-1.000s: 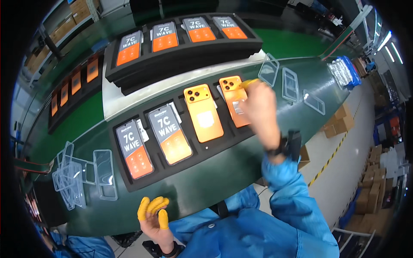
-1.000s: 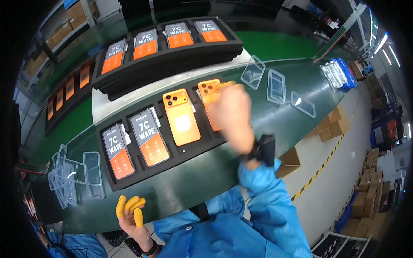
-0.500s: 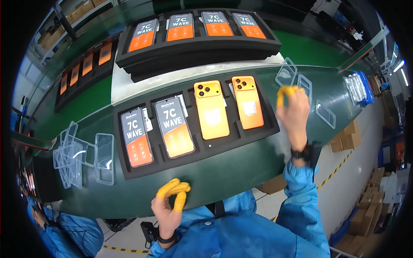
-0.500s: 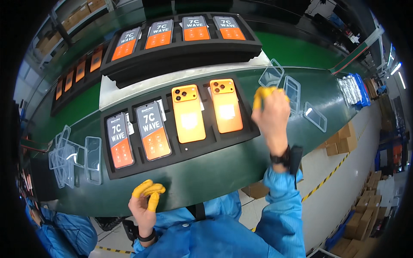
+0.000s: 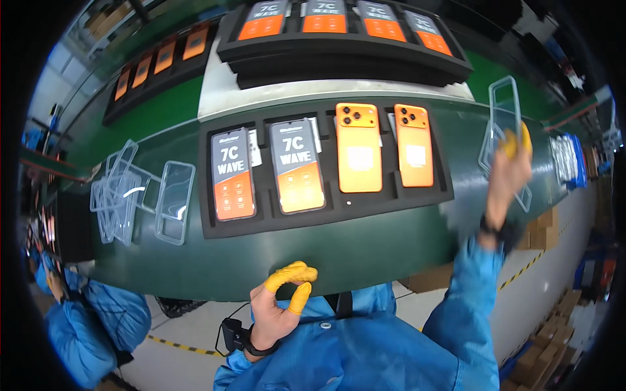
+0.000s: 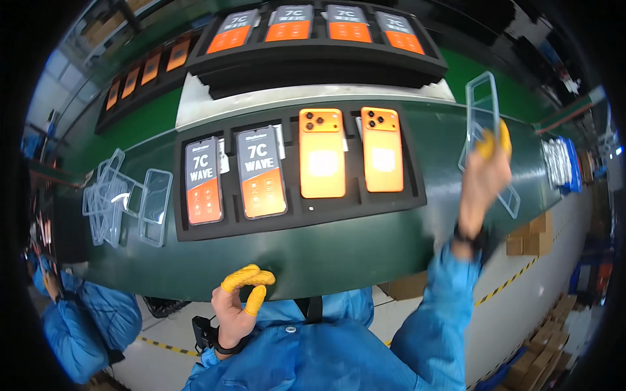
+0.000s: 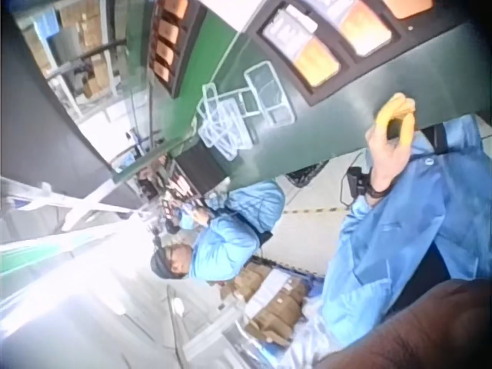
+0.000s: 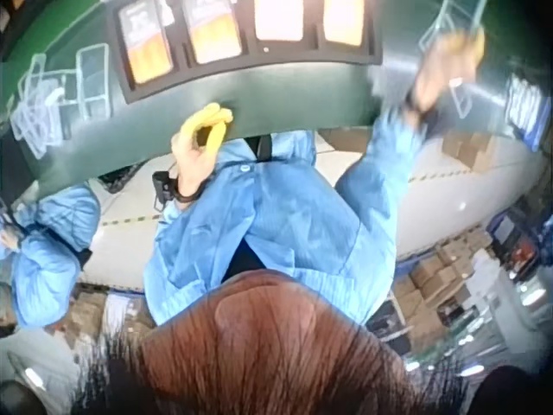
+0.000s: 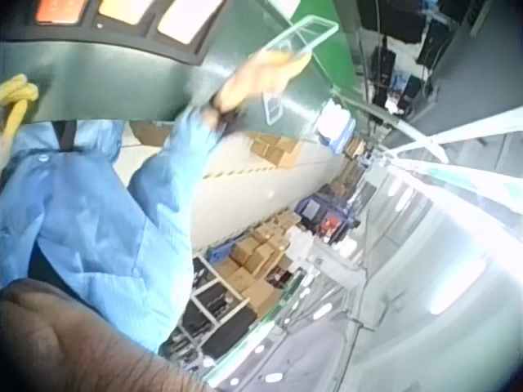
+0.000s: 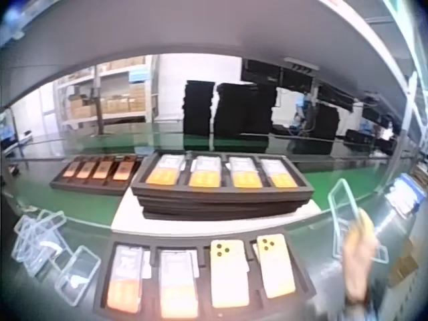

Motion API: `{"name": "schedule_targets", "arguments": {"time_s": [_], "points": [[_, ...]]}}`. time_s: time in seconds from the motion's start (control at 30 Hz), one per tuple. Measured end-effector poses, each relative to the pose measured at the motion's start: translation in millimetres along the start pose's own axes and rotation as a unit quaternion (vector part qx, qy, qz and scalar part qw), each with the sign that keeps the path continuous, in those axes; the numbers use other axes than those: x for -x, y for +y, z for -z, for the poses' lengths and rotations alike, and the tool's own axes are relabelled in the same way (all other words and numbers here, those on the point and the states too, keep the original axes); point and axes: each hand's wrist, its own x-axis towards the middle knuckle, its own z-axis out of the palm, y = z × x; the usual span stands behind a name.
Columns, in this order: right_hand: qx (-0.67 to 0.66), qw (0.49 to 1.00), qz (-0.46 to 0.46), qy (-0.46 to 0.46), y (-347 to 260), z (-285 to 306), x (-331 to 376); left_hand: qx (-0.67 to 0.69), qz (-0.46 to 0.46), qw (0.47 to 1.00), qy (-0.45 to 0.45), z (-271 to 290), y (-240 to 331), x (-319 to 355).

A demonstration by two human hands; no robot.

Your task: The recorder takes smartphones from a tray, inspects them, and places them into plastic protective cases on an assembly line.

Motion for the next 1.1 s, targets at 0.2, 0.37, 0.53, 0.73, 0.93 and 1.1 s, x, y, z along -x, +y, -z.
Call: {"name": "schedule_targets", "arguments": {"time_s": [0.2,0.37,0.53,0.73,0.93,1.1], "points": [[-0.531,0.606,-0.151,-0.573,-80.8,82.5,151.5,0.157,0.012,0.985,0.075,-5.0,10.3,-17.5],[-0.411,0.764,0.086,-0.489,-115.3,48.2,140.9,0.157,0.163,0.955,0.193,11.8,1.8,9.1],[-0.101,0.936,0.171,-0.29,-160.9,-16.0,115.3,0.066,0.238,0.931,0.268,5.1,-4.7,33.5],[0.029,0.934,0.137,-0.33,-168.1,-35.2,114.7,-0.384,0.16,0.893,0.173,9.3,14.3,25.6],[-0.285,0.826,-0.061,-0.482,-142.0,7.6,87.9,-0.292,0.074,0.936,0.182,34.6,0.2,35.6],[-0.626,0.371,-0.213,-0.652,-127.7,67.3,151.8,0.104,0.058,0.988,0.102,35.2,6.1,10.8]]}}
